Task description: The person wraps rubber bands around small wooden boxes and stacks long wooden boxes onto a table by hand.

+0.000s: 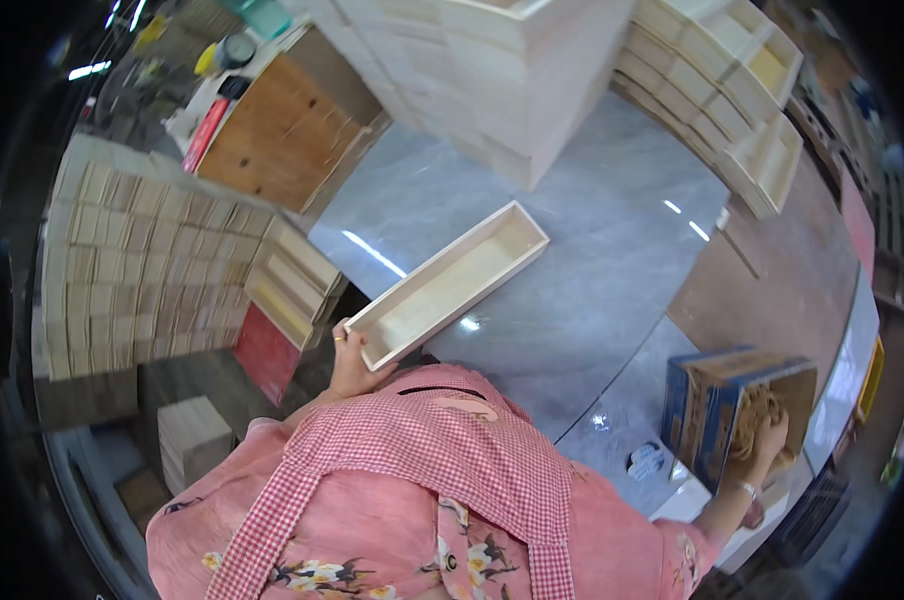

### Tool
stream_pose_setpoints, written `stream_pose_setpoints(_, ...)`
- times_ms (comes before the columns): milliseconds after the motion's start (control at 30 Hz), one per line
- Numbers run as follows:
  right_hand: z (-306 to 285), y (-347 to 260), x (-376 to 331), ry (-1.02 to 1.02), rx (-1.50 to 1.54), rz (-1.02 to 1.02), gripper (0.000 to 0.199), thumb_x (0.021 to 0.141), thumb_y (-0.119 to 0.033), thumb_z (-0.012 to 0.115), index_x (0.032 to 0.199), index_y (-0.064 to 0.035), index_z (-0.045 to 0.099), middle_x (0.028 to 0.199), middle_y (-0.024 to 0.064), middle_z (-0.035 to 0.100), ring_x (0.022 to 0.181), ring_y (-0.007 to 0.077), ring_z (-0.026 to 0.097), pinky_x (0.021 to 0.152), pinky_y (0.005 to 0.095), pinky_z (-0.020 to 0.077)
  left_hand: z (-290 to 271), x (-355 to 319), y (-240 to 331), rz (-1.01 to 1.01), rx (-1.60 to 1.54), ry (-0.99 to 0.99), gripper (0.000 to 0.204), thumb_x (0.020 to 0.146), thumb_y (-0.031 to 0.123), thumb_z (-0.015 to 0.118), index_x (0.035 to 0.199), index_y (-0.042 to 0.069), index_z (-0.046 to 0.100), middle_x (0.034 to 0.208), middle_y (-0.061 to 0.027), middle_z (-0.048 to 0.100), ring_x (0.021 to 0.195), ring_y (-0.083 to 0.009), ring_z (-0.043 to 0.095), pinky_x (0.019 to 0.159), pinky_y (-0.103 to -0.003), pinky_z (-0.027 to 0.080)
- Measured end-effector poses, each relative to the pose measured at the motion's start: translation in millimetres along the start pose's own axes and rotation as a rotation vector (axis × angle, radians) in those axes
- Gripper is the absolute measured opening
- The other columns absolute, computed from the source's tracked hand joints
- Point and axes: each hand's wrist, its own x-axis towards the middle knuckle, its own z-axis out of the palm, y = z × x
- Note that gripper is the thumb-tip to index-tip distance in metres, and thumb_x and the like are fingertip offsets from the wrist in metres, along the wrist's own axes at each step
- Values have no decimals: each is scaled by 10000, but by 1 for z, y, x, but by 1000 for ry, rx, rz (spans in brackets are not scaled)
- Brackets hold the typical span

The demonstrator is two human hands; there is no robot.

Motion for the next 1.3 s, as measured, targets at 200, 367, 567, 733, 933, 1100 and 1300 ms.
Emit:
stream_pose_setpoints(200, -36, -81, -8, 190, -41, 14, 427, 940, -285, 592, 1238, 20, 623, 1180, 219, 671, 1097, 357, 643, 946, 404, 493, 2, -20, -52, -251, 122, 47, 692, 645, 206, 889, 1111, 48, 404, 1421, -301, 279, 1253, -525, 428, 973, -513, 490)
stream_pose_setpoints(367, -61, -189, -38, 353, 56, -153, 401, 966, -266, 580, 1226, 34, 634, 1171, 215, 672, 1097, 344, 643, 954, 395, 499, 12, -4, -77, -278, 53, 17, 690, 640, 250, 898, 1130, 30, 466, 1398, -296, 310, 1213, -506, 472, 1019, -479, 458)
stream_pose_setpoints(567, -43, -322, -112, 275, 106, -349, 421, 982, -302, 579, 1223, 38, 637, 1185, 211, 665, 1083, 320, 644, 944, 386, 498, -11, -22, -89, -157, -90, -43, 976, 643, 265, 874, 1453, 52, 373, 1541, -321, 186, 1340, -509, 370, 1105, -506, 370)
stream_pose_setpoints(733, -25, -400, -189, 102, 243, -583, 304, 971, -176, 600, 1166, 55, 635, 1076, 196, 666, 988, 309, 648, 874, 382, 505, -40, -67, -215, -231, 76, 165, 808, 729, 232, 771, 1417, 12, 409, 1476, -215, 411, 1396, -369, 372, 1114, -510, 328)
stream_pose_setpoints(933, -22, -519, -313, -89, 89, -874, 238, 903, -50, 606, 1118, 45, 642, 980, 184, 665, 882, 297, 651, 776, 383, 493, 16, -99, -415, -755, 287, -49, 535, 841, 192, 685, 1325, 43, 514, 1378, -154, 537, 1393, -282, 404, 1149, -548, 291)
stream_pose_setpoints(1100, -15, -592, -418, -195, 103, -1000, 201, 879, -27, 618, 1062, 49, 653, 937, 181, 671, 862, 301, 657, 787, 389, 502, 14, -94, -467, -705, 234, -216, 289, 924, 119, 486, 1168, 52, 626, 1192, -115, 649, 1266, -242, 533, 1137, -561, 289)
stream_pose_setpoints(1300, -1, -679, -518, -508, 259, -1139, 157, 873, -6, 635, 1019, 45, 663, 947, 184, 699, 884, 290, 689, 820, 362, 528, -73, -145, -444, -429, 200, 116, 149, 835, 64, 568, 963, 53, 643, 952, -126, 655, 999, -276, 649, 1088, -536, 330)
